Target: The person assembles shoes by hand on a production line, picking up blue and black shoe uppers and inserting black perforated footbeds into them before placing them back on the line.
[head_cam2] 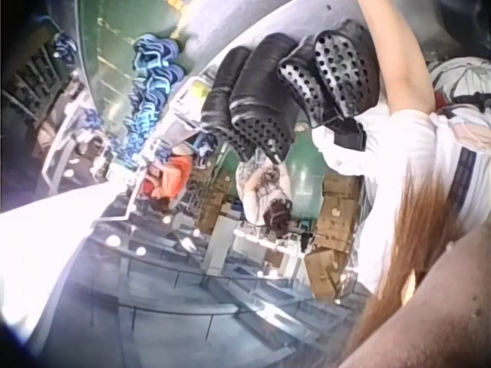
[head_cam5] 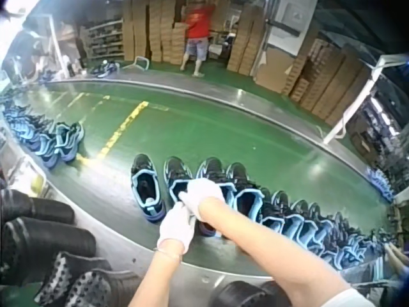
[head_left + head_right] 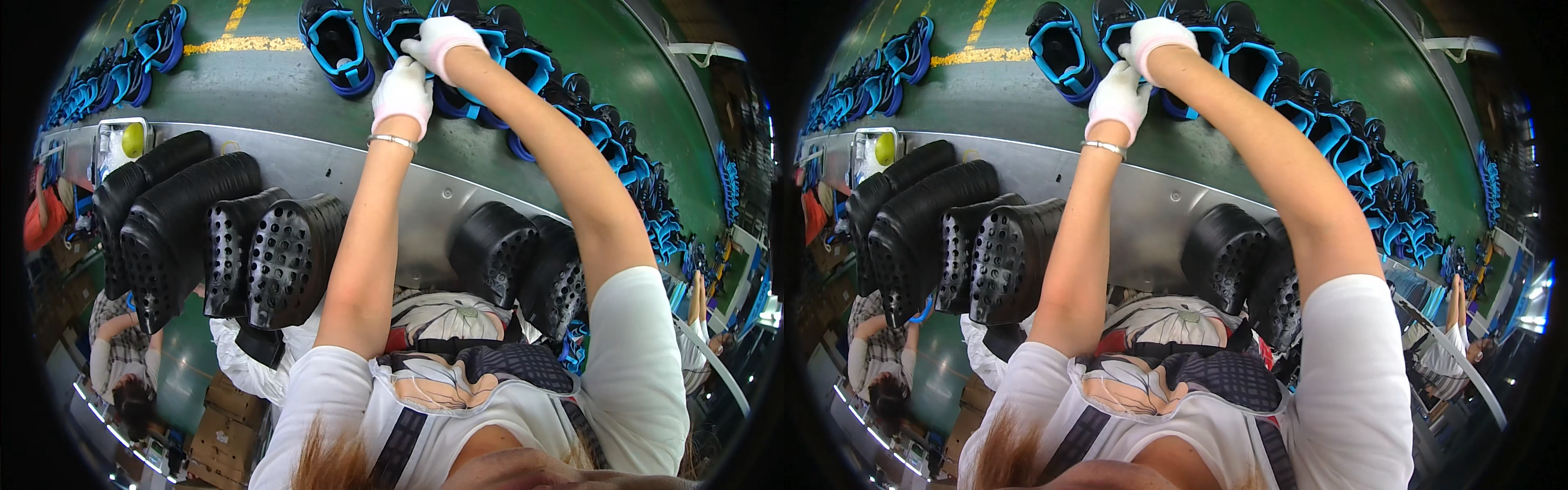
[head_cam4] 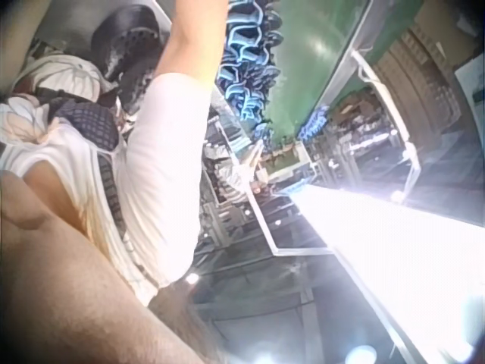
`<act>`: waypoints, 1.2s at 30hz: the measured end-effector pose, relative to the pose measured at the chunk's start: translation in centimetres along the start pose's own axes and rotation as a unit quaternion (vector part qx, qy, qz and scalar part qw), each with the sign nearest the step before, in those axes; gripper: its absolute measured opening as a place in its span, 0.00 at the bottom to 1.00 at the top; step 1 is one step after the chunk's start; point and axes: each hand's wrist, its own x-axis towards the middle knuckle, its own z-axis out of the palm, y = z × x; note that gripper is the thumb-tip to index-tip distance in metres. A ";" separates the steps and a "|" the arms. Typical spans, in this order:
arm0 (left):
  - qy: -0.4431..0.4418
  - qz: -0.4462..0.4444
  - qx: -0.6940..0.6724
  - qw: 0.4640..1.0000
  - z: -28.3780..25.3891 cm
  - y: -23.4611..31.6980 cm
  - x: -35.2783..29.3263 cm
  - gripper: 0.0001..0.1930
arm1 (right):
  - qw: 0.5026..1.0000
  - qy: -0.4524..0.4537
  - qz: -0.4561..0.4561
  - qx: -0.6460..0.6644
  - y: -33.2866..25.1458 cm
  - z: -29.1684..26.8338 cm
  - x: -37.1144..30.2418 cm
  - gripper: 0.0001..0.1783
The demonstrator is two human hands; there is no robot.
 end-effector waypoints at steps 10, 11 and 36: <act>-0.238 -0.192 0.065 0.950 -0.3 -0.3 4.6 0.19 | 0.998 0.063 -0.022 0.002 -1.4 4.5 5.3 0.14; -0.250 -0.194 0.075 0.946 -0.3 0.0 4.7 0.21 | 0.994 0.095 -0.021 0.052 -0.9 4.9 5.9 0.18; -0.189 0.123 0.107 0.968 1.6 4.4 0.9 0.22 | 0.991 -0.109 -0.025 -0.079 12.5 2.0 -9.8 0.23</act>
